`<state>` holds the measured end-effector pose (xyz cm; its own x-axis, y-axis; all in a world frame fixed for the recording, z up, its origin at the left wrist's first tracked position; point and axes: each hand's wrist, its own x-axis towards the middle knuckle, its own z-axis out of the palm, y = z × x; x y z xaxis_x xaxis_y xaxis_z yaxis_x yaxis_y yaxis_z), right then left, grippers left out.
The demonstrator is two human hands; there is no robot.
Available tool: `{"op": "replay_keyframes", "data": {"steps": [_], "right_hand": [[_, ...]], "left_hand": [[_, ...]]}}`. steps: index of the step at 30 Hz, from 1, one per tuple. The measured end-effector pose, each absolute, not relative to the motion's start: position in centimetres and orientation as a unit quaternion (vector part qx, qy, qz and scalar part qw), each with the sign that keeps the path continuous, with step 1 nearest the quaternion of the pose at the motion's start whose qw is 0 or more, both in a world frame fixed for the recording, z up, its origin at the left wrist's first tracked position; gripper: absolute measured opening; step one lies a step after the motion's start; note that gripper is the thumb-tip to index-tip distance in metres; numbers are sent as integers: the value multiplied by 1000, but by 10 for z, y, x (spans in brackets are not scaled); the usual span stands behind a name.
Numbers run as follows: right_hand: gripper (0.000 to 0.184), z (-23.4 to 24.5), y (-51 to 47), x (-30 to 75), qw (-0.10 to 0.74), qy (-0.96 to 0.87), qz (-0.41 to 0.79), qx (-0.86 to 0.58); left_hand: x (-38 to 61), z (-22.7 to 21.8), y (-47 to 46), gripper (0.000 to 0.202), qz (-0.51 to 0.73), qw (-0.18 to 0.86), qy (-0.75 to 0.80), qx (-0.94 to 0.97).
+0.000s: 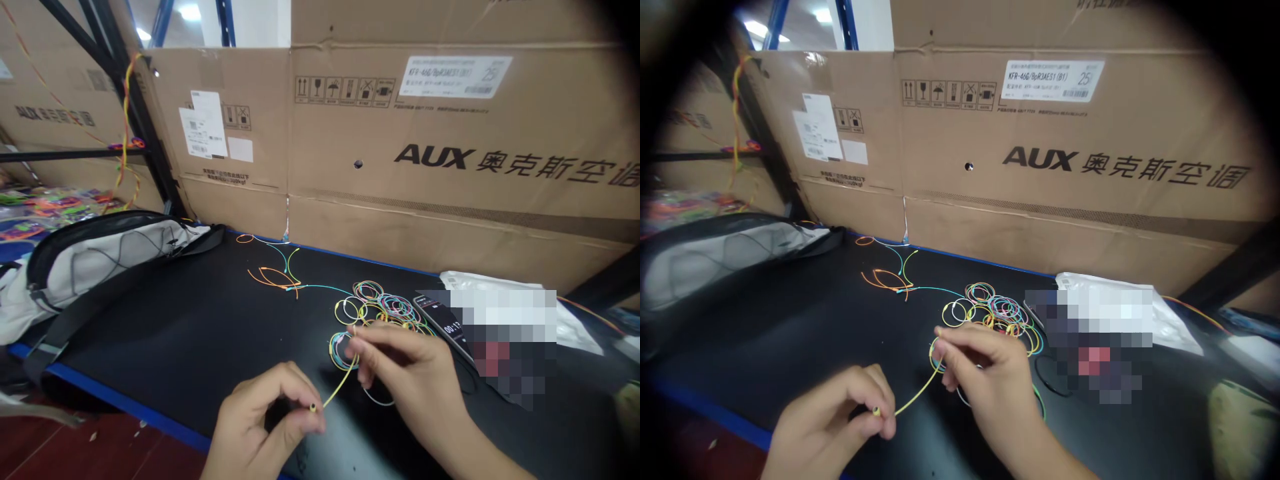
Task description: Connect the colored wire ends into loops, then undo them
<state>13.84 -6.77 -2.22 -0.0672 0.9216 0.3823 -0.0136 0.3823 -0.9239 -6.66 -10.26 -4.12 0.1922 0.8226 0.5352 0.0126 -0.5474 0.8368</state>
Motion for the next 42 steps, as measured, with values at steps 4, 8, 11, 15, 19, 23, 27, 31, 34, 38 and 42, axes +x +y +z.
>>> {"op": "replay_keyframes", "data": {"steps": [4, 8, 11, 15, 19, 23, 27, 31, 34, 38, 42], "right_hand": [[33, -29, -75, 145, 488, -808, 168, -285], [41, -29, -76, 155, 364, -903, -22, -226], [33, -21, -76, 155, 312, -923, -37, -222], [34, -11, -78, 149, 275, -933, -7, -234], [38, -6, -80, 148, 267, -936, -24, -228], [40, -4, -81, 149, 254, -942, -40, -215], [41, -5, -81, 148, 251, -942, -46, -217], [43, -5, -83, 147, 235, -945, -45, -221], [49, 0, -85, 145, 218, -952, -73, -202], [55, 6, -87, 142, 205, -954, -70, -205], [52, 2, -86, 143, 189, -959, -63, -203]], "left_hand": [[-67, -43, -101, 22, 562, 294, 354, 687], [-66, -46, -102, 19, 526, 213, 378, 732], [-65, -47, -103, 20, 508, 197, 396, 739], [-65, -48, -103, 22, 511, 178, 401, 739], [-64, -50, -103, 22, 502, 158, 415, 742], [-63, -52, -103, 22, 493, 156, 430, 740], [-62, -50, -103, 23, 491, 169, 426, 741], [-62, -50, -104, 22, 484, 178, 427, 743], [-62, -53, -104, 23, 460, 194, 439, 747], [-64, -57, -104, 21, 422, 207, 447, 761], [-64, -55, -104, 22, 411, 194, 447, 771]]}}
